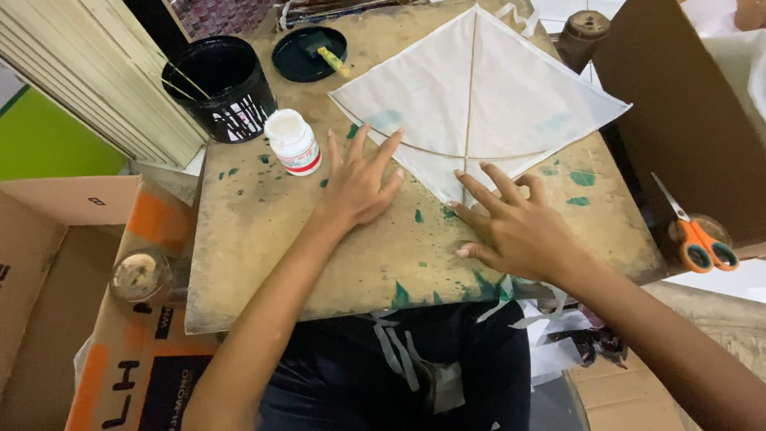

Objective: The person is applying glue to the edges of a kite's paper and folding it over the bamboo frame to secure it.

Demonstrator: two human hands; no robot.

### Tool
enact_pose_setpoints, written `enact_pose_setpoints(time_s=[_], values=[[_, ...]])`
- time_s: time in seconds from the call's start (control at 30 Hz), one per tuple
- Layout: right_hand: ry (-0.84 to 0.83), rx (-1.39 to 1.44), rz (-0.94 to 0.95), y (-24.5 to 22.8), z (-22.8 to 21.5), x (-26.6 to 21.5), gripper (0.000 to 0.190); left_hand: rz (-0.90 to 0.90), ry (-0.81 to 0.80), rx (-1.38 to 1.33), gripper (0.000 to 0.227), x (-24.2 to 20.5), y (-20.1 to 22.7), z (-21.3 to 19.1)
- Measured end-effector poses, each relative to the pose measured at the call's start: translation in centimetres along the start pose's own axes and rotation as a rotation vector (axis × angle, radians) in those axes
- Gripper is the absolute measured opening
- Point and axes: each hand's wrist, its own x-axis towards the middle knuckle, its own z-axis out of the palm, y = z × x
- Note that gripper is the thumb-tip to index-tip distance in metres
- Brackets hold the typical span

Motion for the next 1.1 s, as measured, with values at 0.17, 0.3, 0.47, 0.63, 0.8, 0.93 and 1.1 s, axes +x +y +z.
enact_pose_setpoints(time_s=[0.17,0.3,0.47,0.63,0.8,0.93,1.1], values=[[0.051,0.042,0.000,0.6,-1.1,-1.0,0.060,-0.014,0.019,-0.035,0.061,-0.1,0.0,0.4],[0.156,0.073,0.031,0.4,0.5,0.0,0.061,-0.011,0.018,-0.064,0.061,-0.2,0.1,0.2],[0.089,0.116,0.036,-0.3,1.6,3.5,0.067,0.007,-0.027,-0.095,0.059,0.3,-0.7,0.2],[-0.066,0.110,0.047,-0.6,2.8,4.0,0.072,0.047,-0.016,0.001,0.061,0.9,-1.3,0.4],[-0.232,0.089,0.065,-1.0,-0.7,1.5,0.074,0.017,-0.025,0.009,0.061,1.0,-0.6,-0.3],[-0.200,0.057,0.035,-0.1,-1.5,0.4,0.065,0.035,-0.036,0.033,0.063,1.1,-0.5,-0.4],[-0.014,0.455,0.142,-0.1,-0.1,1.6,0.074,0.024,-0.062,0.073,0.065,1.4,-0.8,0.2]])
